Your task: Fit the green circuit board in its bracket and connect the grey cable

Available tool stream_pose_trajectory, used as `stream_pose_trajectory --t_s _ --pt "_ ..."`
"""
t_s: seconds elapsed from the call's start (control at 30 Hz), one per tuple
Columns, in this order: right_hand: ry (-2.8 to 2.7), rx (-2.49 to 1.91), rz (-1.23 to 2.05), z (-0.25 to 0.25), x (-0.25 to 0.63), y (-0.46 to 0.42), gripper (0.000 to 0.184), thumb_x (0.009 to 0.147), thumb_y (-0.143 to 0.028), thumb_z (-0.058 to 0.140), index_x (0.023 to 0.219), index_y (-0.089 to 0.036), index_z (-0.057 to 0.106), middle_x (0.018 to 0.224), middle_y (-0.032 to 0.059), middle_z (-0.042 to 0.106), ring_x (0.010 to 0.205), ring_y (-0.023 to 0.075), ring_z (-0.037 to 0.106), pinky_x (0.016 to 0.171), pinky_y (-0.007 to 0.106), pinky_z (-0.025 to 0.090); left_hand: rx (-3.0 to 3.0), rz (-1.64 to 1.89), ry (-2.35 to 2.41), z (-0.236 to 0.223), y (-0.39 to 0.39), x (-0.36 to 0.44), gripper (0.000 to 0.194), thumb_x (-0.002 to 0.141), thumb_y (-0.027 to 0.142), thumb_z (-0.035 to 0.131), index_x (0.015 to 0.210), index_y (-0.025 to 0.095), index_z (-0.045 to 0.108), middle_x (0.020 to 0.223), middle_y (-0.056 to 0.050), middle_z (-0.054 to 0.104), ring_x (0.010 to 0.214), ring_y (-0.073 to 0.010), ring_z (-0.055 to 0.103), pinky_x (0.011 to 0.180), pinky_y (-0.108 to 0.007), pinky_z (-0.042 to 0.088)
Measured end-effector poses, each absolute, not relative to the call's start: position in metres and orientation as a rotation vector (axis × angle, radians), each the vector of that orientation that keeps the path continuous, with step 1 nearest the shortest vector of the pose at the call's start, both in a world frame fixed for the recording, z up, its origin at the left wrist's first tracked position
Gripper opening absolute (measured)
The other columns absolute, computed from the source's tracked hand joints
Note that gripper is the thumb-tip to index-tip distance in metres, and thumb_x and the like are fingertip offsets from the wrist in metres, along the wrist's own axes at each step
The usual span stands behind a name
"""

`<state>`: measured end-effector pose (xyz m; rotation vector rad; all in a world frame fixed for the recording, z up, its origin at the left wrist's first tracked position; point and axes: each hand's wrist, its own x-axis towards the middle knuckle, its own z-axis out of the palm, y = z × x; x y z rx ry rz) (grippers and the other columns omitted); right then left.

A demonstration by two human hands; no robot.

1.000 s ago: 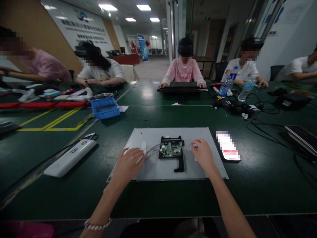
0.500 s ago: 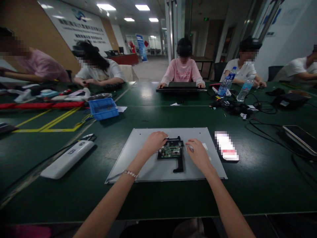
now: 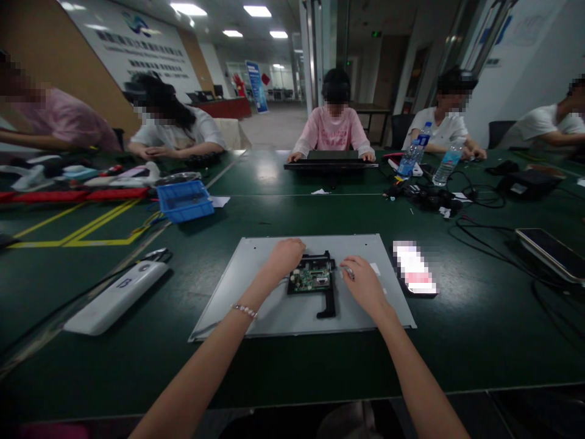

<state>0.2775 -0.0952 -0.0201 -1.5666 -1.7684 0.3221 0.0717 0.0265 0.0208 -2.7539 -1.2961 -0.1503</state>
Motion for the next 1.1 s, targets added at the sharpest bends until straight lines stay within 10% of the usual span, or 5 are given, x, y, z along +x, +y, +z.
stream_pose_trajectory --t_s 0.37,0.63,1.1 --pt "-1.853 -1.496 0.358 -0.015 0.272 -0.097 0.028 0.086 -0.027 0.049 0.112 -0.022 0.059 0.115 0.0075 0.056 0.109 0.0208 0.051 0.098 0.039 0.04 -3.17 -0.6 -1.4 0.012 0.006 0.022 0.067 0.085 0.042 0.051 0.141 0.016 0.024 0.143 -0.011 0.036 0.129 -0.0232 0.036 0.108 -0.036 0.029" --pt "-2.057 -1.391 0.501 -0.011 0.263 -0.105 0.047 0.082 -0.036 0.058 0.127 -0.028 0.048 0.132 0.0054 0.047 0.126 0.0224 0.038 0.106 0.045 0.032 -3.65 -0.38 -1.343 0.018 0.0 0.0 0.107 0.064 0.043 0.072 0.146 0.017 0.007 0.151 -0.015 0.013 0.136 -0.0328 0.02 0.112 -0.047 0.018" --pt "-2.074 -1.386 0.489 -0.013 0.26 -0.103 0.036 0.082 -0.032 0.059 0.118 -0.028 0.055 0.123 0.0042 0.054 0.115 0.0204 0.048 0.1 0.042 0.038 -3.62 -0.399 -1.371 0.01 0.001 -0.001 0.111 0.059 0.045 0.074 0.145 0.013 0.011 0.149 -0.019 0.016 0.135 -0.0364 0.02 0.111 -0.051 0.016"
